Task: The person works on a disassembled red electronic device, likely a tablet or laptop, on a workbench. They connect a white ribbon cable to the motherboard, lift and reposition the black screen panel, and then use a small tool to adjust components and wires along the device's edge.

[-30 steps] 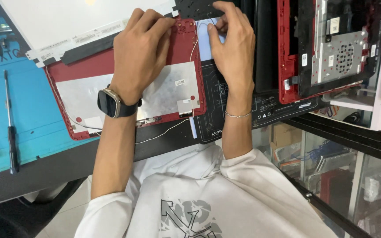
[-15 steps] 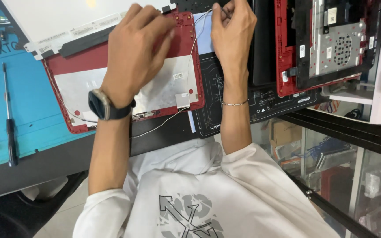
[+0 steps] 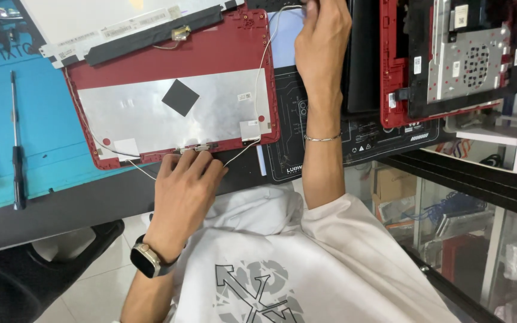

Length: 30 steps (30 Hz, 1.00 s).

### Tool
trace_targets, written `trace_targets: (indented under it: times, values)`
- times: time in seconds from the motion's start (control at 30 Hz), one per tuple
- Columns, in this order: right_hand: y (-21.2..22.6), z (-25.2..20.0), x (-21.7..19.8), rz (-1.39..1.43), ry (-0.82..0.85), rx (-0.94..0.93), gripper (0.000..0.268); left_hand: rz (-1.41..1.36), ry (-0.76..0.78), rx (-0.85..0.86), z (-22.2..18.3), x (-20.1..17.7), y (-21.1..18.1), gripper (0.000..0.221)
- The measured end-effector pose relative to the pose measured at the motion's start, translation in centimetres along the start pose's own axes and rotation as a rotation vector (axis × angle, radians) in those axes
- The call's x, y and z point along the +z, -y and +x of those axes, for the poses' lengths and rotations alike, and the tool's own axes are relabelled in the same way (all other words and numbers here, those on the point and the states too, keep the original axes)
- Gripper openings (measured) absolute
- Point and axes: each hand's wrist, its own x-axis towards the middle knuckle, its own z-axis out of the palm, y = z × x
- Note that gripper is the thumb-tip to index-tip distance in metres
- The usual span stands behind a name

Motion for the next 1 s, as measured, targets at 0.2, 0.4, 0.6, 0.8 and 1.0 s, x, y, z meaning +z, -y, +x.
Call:
trace_targets:
  times: [0.2, 0.4, 0.6, 0.8, 1.0]
  values:
    - [-1.5, -0.4, 0.4, 0.052, -0.051, 0.049, 0.013, -0.100, -0.277, -0.050, 1.3, -4.8, 1.5, 0.012]
    - [0.9, 1.1, -0.6, 0.125, -0.202, -0.031, 0.019, -0.071, -0.500, -0.067, 5.2, -6.9, 5.1, 0.009]
    - [3.9, 1.8, -2.1, 0.326, -0.028, -0.088, 0.022, -0.201, -0.569, -0.128, 4.2, -5.6, 6.7, 0.002]
    - [6.9, 0.9, -1.9, 0.503, 0.485, -0.260, 0.012, -0.690, -0.604, -0.360, 3.5, -7.1, 6.4, 0.020]
    - [9.4, 0.3, -0.2, 0.399, 0.724, -0.273, 0.036, -0.766, -0.620, -0.435, 0.1, -7.7, 9.0, 0.023]
